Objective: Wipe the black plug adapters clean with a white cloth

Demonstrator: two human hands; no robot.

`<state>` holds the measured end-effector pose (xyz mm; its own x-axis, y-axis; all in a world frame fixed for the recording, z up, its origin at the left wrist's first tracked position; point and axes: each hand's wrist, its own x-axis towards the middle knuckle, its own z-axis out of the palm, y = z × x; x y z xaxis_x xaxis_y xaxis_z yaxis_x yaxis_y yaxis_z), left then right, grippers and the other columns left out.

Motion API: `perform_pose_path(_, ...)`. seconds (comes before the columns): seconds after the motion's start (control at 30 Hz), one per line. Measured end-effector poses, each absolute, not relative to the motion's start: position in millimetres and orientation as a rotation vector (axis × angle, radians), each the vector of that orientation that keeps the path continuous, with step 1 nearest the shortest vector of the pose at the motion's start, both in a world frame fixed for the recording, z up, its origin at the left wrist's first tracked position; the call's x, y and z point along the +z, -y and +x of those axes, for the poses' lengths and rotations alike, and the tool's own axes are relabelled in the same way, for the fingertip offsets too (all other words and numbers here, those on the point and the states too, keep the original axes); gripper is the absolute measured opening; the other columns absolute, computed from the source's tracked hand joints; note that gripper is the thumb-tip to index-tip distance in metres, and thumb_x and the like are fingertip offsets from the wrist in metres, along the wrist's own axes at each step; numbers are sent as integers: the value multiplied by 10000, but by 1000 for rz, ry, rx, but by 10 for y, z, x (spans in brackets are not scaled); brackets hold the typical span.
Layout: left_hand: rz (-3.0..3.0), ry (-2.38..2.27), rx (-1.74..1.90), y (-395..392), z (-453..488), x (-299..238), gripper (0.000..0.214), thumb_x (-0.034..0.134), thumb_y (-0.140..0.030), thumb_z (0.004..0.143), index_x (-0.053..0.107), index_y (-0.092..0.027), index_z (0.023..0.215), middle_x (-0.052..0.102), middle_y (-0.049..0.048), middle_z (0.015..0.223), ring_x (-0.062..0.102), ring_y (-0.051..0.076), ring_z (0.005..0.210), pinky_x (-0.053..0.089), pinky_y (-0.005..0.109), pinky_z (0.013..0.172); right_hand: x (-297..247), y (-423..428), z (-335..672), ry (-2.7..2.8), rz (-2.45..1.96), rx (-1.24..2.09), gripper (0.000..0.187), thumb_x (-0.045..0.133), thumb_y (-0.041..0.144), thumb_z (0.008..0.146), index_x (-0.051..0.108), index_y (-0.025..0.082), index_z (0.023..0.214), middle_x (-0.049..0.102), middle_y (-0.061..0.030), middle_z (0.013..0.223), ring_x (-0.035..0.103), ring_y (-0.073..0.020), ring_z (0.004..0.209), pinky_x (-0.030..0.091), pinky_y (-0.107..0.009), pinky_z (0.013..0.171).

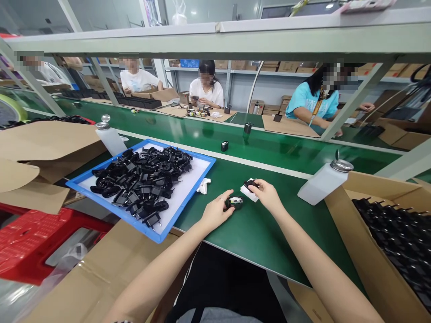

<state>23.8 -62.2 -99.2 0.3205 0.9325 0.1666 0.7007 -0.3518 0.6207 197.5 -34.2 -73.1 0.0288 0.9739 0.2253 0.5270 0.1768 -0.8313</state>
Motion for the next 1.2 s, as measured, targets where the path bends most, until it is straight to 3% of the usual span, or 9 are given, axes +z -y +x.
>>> perform_pose_path(0.27, 2524, -1335, 678, 644, 223, -972, 280, 373, -239, 749, 431, -252, 1023, 496, -8, 1003, 503, 127, 809, 388, 225, 696, -685, 59, 2476, 1754, -2138, 558, 103, 475, 241, 742, 497, 153, 792, 534, -3, 577, 530, -164, 540, 408, -244, 519)
perform_pose_path(0.37, 2393, -1428, 657, 637, 225, -992, 253, 414, -261, 727, 442, -222, 975, 551, -4, 831, 522, 128, 702, 402, 232, 634, -624, -77, 2586, 1788, -2212, 466, 90, 493, 220, 722, 526, 139, 741, 547, -70, 700, 521, -241, 701, 406, -308, 586)
perform_pose_path(0.47, 2201, -1509, 625, 627, 237, -1006, 332, 446, -291, 701, 399, -183, 1012, 525, -23, 615, 519, 131, 605, 409, 230, 573, -541, -269, 2560, 1837, -2209, 342, 214, 494, 213, 714, 515, 111, 901, 485, -136, 937, 447, -288, 876, 384, -356, 678)
perform_pose_path(0.57, 2253, -1422, 665, 621, 243, -1010, 381, 421, -257, 713, 343, -212, 1083, 538, -3, 784, 520, 123, 685, 415, 232, 629, -476, -536, 2425, 1916, -2124, 272, 353, 467, 233, 741, 422, 102, 1066, 411, -144, 1046, 413, -259, 936, 365, -332, 746)
perform_pose_path(0.67, 2433, -1344, 652, 620, 245, -1005, 325, 377, -231, 733, 386, -273, 1055, 487, 7, 965, 502, 133, 782, 409, 249, 686, -460, -865, 2252, 1983, -2058, 228, 443, 477, 240, 740, 342, 97, 1137, 363, -150, 1090, 419, -241, 936, 374, -305, 752)
perform_pose_path(0.87, 2430, -1357, 630, 607, 269, -986, 303, 379, -212, 717, 410, -263, 1013, 487, 12, 967, 505, 146, 776, 414, 274, 703, -495, -1516, 1965, 2105, -2037, 86, 547, 457, 90, 716, 223, 93, 1210, 230, -192, 1171, 408, -275, 943, 403, -324, 698)
perform_pose_path(1.03, 2403, -1376, 641, 596, 280, -1009, 306, 419, -171, 672, 423, -264, 964, 496, -3, 973, 504, 157, 749, 414, 293, 667, -512, -1803, 1928, 2341, -1983, 15, 513, 431, -40, 661, 407, 204, 1111, 284, -140, 1145, 486, -259, 820, 424, -298, 589)
perform_pose_path(1.2, 2317, -1404, 664, 603, 273, -1018, 229, 441, -174, 670, 437, -223, 894, 538, 3, 866, 499, 155, 723, 400, 286, 652, -474, -1655, 2038, 2454, -1967, -26, 312, 543, 95, 695, 507, 176, 995, 405, -126, 954, 499, -265, 741, 406, -308, 571)
